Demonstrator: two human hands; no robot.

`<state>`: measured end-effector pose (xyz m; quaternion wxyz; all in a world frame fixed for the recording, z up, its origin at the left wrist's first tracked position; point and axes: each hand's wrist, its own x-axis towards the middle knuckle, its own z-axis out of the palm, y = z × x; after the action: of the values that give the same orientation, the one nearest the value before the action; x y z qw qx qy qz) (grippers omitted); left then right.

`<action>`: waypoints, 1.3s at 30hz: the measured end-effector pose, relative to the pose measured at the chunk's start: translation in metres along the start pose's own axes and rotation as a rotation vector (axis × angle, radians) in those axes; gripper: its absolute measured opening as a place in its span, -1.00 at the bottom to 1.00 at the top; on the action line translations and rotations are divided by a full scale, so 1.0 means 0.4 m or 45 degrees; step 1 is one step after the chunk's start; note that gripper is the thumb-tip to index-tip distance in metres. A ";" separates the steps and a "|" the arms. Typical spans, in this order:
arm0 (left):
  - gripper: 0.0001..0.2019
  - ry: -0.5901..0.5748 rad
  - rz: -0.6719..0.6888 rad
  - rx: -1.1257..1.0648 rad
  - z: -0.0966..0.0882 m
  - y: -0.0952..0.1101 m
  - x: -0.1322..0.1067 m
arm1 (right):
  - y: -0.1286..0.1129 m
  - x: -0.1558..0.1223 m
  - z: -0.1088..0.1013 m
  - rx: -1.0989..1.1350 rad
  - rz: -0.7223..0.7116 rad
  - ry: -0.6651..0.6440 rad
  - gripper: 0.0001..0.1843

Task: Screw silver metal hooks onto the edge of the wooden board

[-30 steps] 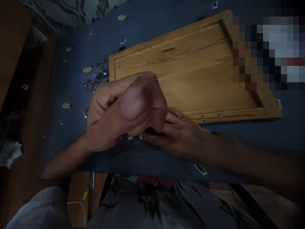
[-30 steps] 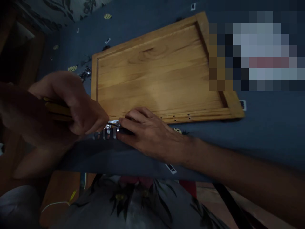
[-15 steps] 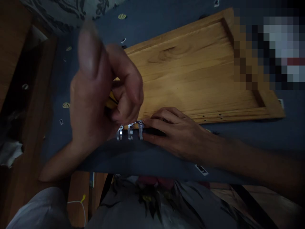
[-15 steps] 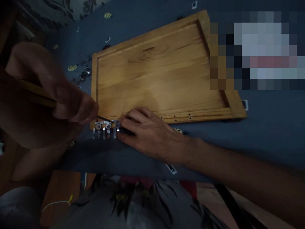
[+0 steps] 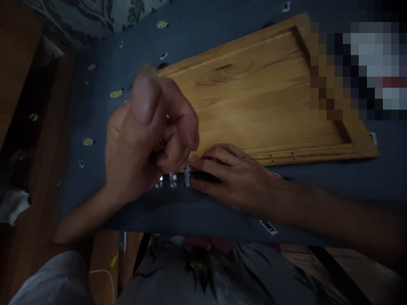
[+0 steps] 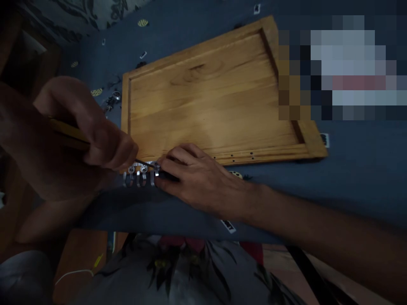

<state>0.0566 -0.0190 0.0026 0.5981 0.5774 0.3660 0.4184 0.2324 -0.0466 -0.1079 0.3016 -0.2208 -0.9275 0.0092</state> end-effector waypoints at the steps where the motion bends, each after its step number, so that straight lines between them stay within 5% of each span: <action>1: -0.26 0.008 -0.052 0.009 0.002 0.004 0.001 | 0.000 0.000 0.000 0.001 0.002 0.001 -0.66; 8: -0.27 -0.069 -0.056 0.030 -0.001 0.010 -0.002 | -0.002 -0.001 -0.006 0.017 -0.001 -0.032 -0.67; 14: -0.50 -0.155 0.029 0.093 -0.024 -0.005 -0.014 | -0.003 0.002 -0.002 0.007 0.007 0.032 -0.67; 21: -0.80 -0.032 0.093 0.090 -0.028 -0.009 -0.063 | -0.003 0.000 0.009 0.027 -0.001 0.012 -0.69; 31: -0.66 0.114 0.382 -0.089 0.025 -0.042 -0.053 | -0.003 0.006 0.012 0.086 0.066 0.007 -0.67; 39: -0.65 0.226 0.176 -0.056 0.036 -0.014 -0.055 | -0.003 0.001 0.022 0.068 0.030 0.043 -0.74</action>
<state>0.0620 -0.0449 -0.0029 0.5455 0.5487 0.3675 0.5160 0.2269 -0.0465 -0.1147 0.3229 -0.2237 -0.9190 0.0336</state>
